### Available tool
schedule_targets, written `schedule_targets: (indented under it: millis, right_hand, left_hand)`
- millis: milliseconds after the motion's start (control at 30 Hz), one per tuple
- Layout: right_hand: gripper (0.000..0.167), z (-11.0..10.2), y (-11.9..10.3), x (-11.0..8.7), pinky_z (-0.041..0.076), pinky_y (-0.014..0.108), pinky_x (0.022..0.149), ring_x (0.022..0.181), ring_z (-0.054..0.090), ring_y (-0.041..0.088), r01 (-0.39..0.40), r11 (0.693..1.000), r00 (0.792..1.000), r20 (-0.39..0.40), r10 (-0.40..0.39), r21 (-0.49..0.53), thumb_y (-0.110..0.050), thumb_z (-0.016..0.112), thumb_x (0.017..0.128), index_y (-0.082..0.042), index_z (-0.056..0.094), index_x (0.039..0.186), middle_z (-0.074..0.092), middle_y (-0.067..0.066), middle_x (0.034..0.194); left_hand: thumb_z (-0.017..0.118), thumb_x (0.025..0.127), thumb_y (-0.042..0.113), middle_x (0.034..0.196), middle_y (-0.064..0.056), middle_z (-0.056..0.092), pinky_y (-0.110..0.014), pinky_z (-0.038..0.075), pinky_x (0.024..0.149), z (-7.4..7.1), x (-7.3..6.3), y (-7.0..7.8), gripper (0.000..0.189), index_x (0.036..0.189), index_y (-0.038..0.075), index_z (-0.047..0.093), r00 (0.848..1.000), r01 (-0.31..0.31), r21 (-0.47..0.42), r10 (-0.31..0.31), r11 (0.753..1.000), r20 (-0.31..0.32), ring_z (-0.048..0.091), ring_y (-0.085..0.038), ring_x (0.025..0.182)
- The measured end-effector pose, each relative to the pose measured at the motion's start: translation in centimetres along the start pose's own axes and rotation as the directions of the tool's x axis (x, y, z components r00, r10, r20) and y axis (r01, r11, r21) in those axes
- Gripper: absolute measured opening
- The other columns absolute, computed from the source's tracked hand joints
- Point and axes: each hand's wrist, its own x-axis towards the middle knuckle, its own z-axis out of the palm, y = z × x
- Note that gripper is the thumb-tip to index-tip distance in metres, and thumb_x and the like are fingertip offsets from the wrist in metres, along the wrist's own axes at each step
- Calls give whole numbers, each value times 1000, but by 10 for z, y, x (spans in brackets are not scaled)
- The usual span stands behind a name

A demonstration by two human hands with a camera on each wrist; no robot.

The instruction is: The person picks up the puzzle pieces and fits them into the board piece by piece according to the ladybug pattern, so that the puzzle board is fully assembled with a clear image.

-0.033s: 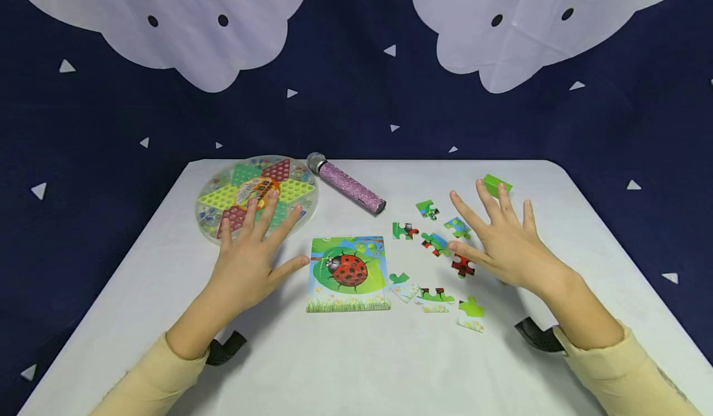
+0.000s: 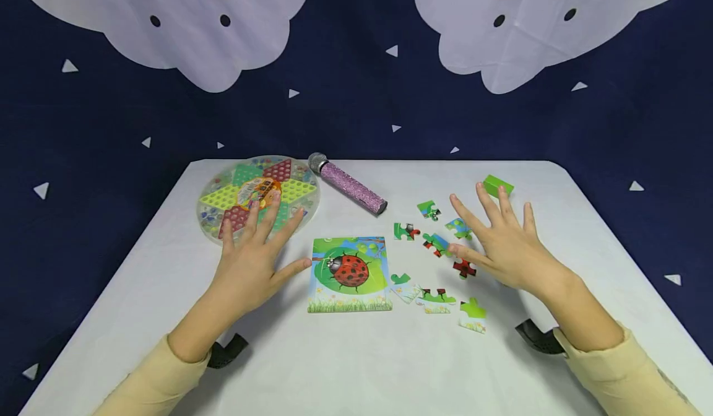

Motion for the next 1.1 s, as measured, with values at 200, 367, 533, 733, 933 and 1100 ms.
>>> schedule_targets:
  millis: [200,367,533,733,933,1100]
  right_hand:
    - [90,1,0,-1,0,91,117,162,-3,62,-1,1000,1000,10,1,-9,-67,57,103,-35,13,174,-3,21,182]
    - [91,2,0,-2,0,91,117,162,-1,62,0,1000,1000,23,0,-15,-68,58,103,-36,12,174,-2,21,182]
    - [93,3,0,-1,1,91,117,163,-1,61,-8,1000,999,43,8,-15,-70,59,102,-36,12,174,0,22,182]
    - [94,1,1,8,2,90,118,163,2,61,-4,1000,997,78,4,7,-70,60,101,-33,14,174,8,26,180]
    - [93,-6,4,26,15,83,123,161,25,56,38,998,994,100,-43,51,-65,63,102,-26,19,174,26,24,176]
    - [87,-4,6,50,41,75,114,143,52,53,76,996,993,92,-79,42,-54,68,103,-17,30,171,47,26,164]
  left_hand:
    - [63,100,68,183,-10,9,-92,9,117,0,-1,1,89,172,43,18,1000,-11,-3,11,1000,4,3,-46,168]
    - [64,100,67,183,-10,10,-92,10,117,0,1,2,89,172,42,20,1000,-23,-3,23,1000,13,3,-46,168]
    - [64,99,68,183,-8,7,-90,12,118,2,4,3,90,172,40,21,998,-48,9,48,999,30,6,-48,167]
    - [68,97,66,182,-11,10,-88,13,120,5,5,2,93,173,36,22,996,-75,-27,76,997,47,13,-50,166]
    - [74,96,61,182,-13,13,-87,13,121,9,1,-2,96,173,32,25,991,-78,-134,91,988,94,21,-53,163]
    - [79,93,58,180,-17,17,-86,18,120,16,-4,-6,99,172,28,28,982,-62,-238,101,969,157,23,-52,163]
